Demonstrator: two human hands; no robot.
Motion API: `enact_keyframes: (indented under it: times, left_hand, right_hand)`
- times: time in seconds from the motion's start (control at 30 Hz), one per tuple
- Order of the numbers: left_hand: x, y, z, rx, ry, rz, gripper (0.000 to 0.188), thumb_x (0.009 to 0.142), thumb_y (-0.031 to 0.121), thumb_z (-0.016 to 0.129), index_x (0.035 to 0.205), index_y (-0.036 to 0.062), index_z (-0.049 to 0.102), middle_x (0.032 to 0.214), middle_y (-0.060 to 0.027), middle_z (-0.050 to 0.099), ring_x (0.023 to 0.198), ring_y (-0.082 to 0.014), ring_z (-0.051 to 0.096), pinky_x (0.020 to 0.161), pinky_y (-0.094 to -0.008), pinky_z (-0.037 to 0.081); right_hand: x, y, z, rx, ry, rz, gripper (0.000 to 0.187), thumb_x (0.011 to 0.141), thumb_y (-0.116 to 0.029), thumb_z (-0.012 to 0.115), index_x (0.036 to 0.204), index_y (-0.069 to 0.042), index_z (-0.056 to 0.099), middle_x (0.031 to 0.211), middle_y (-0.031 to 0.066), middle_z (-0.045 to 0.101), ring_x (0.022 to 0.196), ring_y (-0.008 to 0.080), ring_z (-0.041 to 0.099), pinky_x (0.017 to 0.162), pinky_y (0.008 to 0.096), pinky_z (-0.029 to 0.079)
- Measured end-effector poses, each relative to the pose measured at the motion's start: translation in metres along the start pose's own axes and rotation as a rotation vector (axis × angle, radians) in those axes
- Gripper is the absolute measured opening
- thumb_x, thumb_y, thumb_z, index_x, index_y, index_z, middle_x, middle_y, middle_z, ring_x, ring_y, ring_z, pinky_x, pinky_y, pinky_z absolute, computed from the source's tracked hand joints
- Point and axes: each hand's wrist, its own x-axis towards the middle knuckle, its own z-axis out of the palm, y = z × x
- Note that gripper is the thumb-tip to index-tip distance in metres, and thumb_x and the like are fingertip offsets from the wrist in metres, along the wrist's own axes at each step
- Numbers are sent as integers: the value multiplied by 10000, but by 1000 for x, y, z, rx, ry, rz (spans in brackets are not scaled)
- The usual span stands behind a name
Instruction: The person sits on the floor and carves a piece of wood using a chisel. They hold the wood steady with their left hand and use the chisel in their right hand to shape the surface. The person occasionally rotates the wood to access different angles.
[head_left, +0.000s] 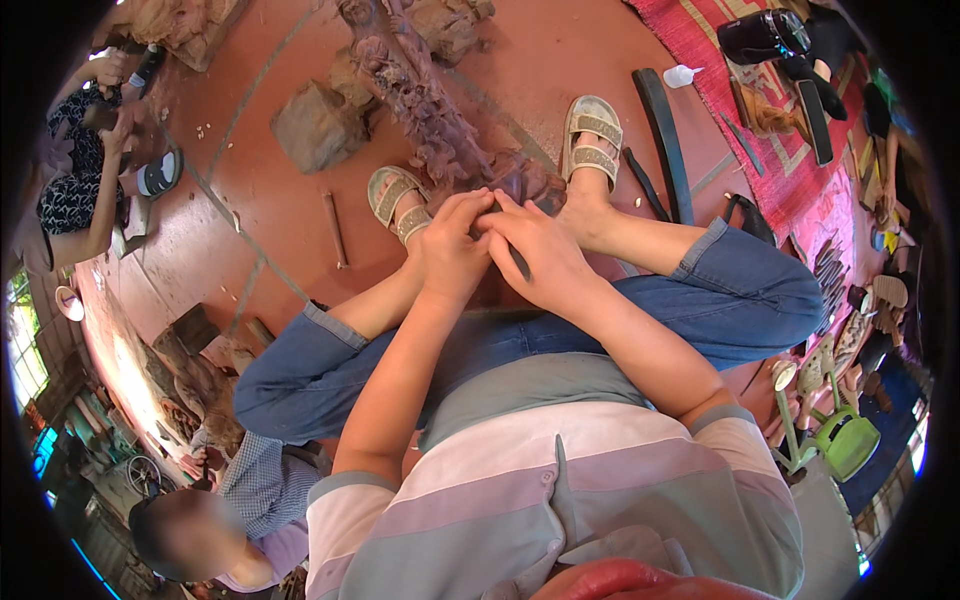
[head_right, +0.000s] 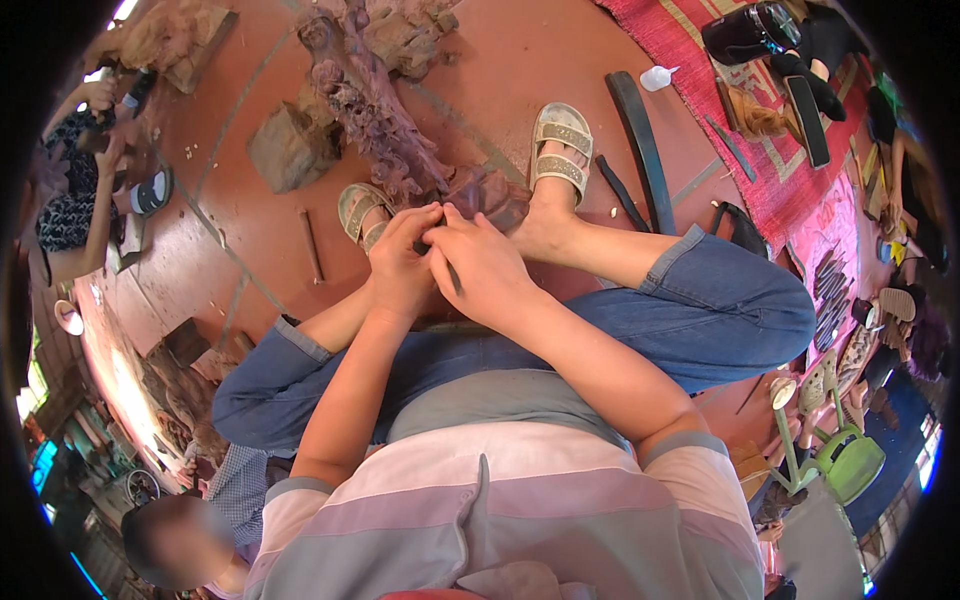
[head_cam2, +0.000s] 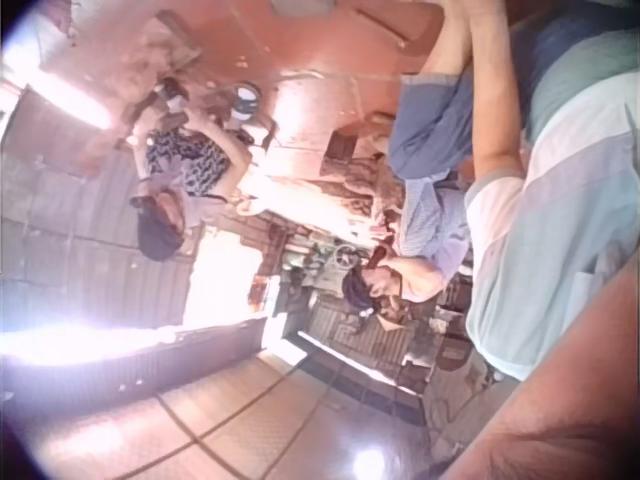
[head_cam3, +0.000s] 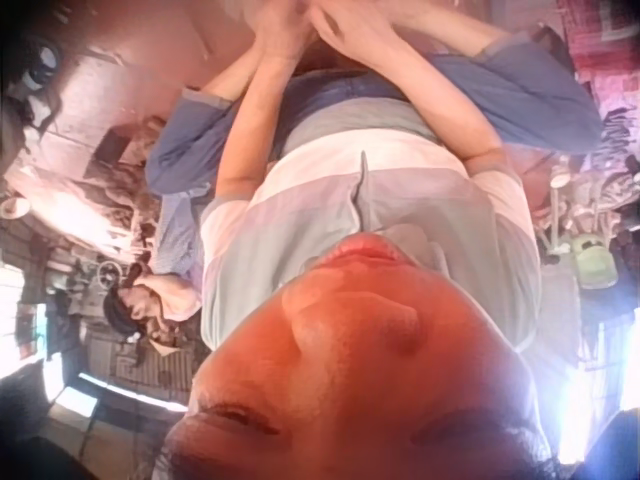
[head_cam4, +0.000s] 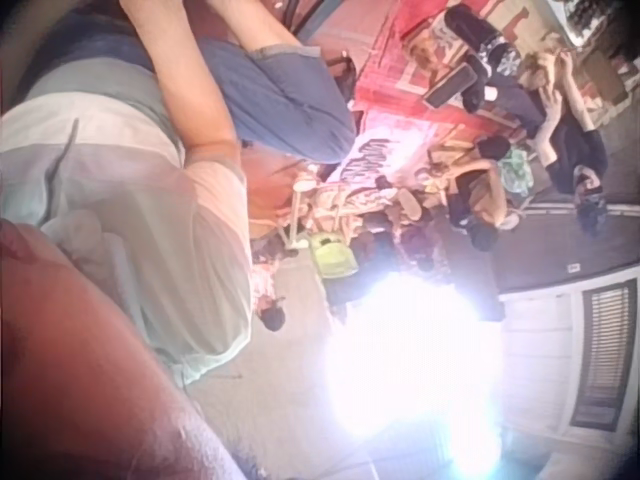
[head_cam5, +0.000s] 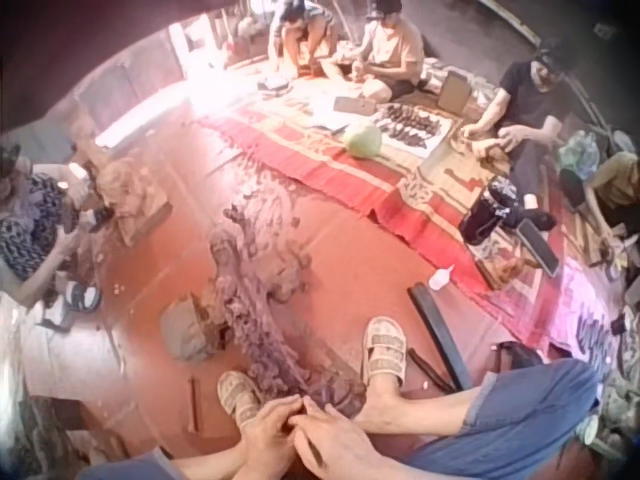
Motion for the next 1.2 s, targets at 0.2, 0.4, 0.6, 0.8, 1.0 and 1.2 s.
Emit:
enact_keyframes:
  times: [0.2,0.4,0.6,0.8,1.0,1.2]
  left_hand:
    - [-10,-7,8,-17,45,38,318,678,-28,697,992,-22,647,1046,-172,650,956,-303,648,810,-333,533]
    - [-2,-2,8,-17,47,-14,326,695,-20,704,1018,0,664,1087,-179,643,1021,-304,633,842,-341,524]
    - [7,4,-2,13,17,-32,316,702,-34,695,1015,-14,660,1092,-185,644,1049,-310,622,875,-345,510]
    - [2,-1,1,7,-1,-77,308,711,22,723,1012,-17,666,1072,-174,657,1003,-260,643,873,-331,507]
    - [-3,-4,7,-67,48,-38,290,700,21,710,982,-29,667,1054,-183,656,959,-282,655,823,-328,524]
    - [4,-1,4,-161,15,-173,288,799,16,661,1084,-15,632,1157,-153,627,1029,-222,615,889,-300,485]
  right_hand:
    - [-9,-1,5,-95,5,-1,237,875,-120,507,1043,25,587,1154,316,548,1094,418,549,948,527,425]
    - [-1,-3,6,-91,68,5,266,882,-124,509,1096,26,560,1210,330,509,1125,435,520,940,540,421]
    - [7,-5,7,-46,77,10,286,877,-136,514,1119,12,550,1244,342,473,1119,448,515,946,545,417]
    - [10,-5,-2,-62,-66,56,262,867,-119,509,1089,10,562,1198,338,506,985,448,570,867,492,468]
    - [8,-9,6,-34,150,-43,146,836,-118,513,846,10,583,931,284,593,760,428,612,734,479,501]
    - [21,-8,-4,113,31,25,142,821,-98,526,872,6,609,927,286,596,762,414,611,678,467,498]
